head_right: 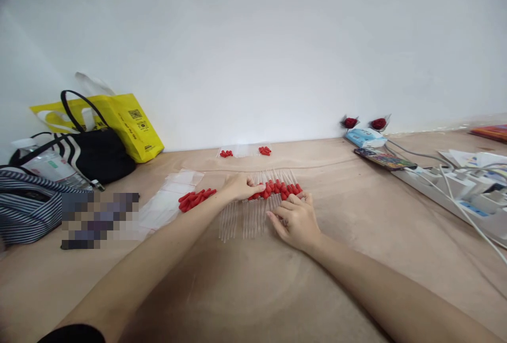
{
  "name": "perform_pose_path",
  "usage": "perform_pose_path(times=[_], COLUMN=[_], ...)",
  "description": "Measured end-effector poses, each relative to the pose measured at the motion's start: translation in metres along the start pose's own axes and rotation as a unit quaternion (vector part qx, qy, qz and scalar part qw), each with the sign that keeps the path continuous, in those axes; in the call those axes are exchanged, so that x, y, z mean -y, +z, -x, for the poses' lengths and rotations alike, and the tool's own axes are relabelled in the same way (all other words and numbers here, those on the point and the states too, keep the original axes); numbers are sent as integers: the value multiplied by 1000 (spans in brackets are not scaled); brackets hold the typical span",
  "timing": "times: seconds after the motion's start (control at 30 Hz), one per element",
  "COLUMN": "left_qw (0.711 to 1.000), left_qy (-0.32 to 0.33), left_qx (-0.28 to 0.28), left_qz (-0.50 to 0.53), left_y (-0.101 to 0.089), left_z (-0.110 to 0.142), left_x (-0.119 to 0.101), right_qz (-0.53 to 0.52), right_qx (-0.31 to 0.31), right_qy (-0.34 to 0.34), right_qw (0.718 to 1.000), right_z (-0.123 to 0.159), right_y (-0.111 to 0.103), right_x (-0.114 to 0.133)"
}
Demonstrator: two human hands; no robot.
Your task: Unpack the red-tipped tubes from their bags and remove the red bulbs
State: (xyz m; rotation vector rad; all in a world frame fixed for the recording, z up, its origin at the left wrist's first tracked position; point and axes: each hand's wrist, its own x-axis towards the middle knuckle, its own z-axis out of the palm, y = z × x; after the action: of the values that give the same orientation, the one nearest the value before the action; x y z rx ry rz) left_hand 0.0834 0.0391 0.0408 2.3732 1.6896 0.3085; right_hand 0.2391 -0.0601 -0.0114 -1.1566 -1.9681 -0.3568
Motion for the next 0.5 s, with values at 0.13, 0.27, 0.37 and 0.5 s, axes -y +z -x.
perform_pose_path(times=[0.13, 0.27, 0.37, 0.5], left_qw=[1000, 999, 987, 943], left_qy=[-2, -3, 62, 212], left_qx=[-12, -37, -150, -252], left_qz=[4, 18, 5, -51], left_y=[-3, -11, -16, -13], left_z=[-1, 15, 41, 79], left_x=[-4, 8, 31, 68], right_qz=[-4, 3, 5, 26], right_qx=[2, -14, -50, -55], right_qy=[-4, 9, 16, -18], right_qw=[1000, 1000, 999, 998], right_z=[1, 2, 2, -5], right_y=[2, 1, 0, 4], right_x=[2, 0, 0, 8])
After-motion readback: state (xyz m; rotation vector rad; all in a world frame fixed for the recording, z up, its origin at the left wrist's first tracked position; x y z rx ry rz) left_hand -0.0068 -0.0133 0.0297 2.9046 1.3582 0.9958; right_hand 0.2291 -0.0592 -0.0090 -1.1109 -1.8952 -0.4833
